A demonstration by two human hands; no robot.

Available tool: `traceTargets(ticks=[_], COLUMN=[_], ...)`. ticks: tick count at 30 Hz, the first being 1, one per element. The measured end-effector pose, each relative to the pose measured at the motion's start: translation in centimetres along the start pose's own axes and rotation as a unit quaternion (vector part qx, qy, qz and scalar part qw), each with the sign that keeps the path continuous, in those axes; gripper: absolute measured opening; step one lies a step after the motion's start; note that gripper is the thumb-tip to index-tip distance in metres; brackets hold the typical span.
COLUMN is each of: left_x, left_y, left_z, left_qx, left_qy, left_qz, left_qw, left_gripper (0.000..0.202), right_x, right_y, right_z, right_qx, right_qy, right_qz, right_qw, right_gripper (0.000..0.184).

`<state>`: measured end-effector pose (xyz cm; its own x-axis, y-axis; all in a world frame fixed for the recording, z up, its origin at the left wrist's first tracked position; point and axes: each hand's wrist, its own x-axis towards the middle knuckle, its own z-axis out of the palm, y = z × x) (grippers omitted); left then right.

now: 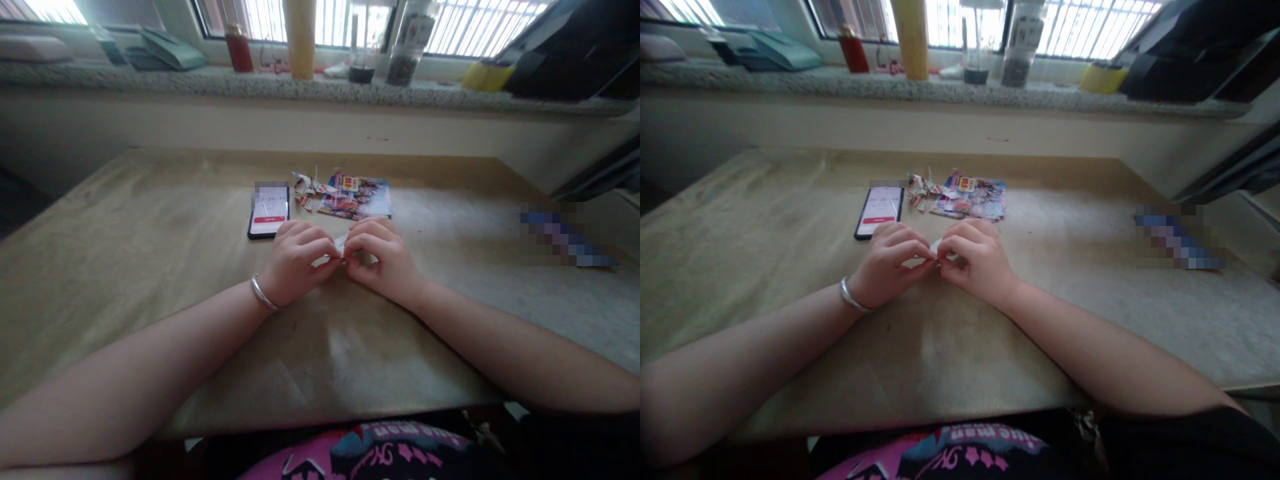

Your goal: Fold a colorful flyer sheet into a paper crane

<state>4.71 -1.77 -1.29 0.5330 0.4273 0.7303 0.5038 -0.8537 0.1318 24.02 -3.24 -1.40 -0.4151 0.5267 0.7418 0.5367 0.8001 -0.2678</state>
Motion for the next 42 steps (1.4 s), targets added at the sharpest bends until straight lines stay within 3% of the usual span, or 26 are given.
traceTargets(ticks=[4,20,30,38,42], left_x=[0.0,-0.1,-0.2,-0.3,-0.4], left_y=[0.0,-0.3,-0.5,-1.2,-1.5], left_z=[-0.2,0.0,0.1,-0.3,-0.4], left_qx=[0.010,-0.030,-0.040,0.011,0.000], left_qy=[-0.007,0.019,0.044,-0.003,0.005], left_qz=[0.014,-0.045,-0.026,-0.008,-0.024], left_qw=[1.000,0.998,0.998,1.000,1.000], left_gripper=[0.018,0.023,0.019,0.010,0.008], right_x=[0.1,-0.2,-0.4,-0.4,-0.6], right_y=[0.0,0.9,1.0,1.1,1.1], right_z=[-0.1,-0.5,-0.7,-0.9,-1.1], right_qx=[-0.011,-0.037,-0.043,-0.025,-0.040], right_qy=[0.003,0.018,0.020,0.011,0.020], right_qz=[-0.006,0.031,0.032,0.025,0.045], right_qw=[1.000,0.999,0.998,0.999,0.998], right_gripper=[0.011,0.011,0.012,0.011,0.007])
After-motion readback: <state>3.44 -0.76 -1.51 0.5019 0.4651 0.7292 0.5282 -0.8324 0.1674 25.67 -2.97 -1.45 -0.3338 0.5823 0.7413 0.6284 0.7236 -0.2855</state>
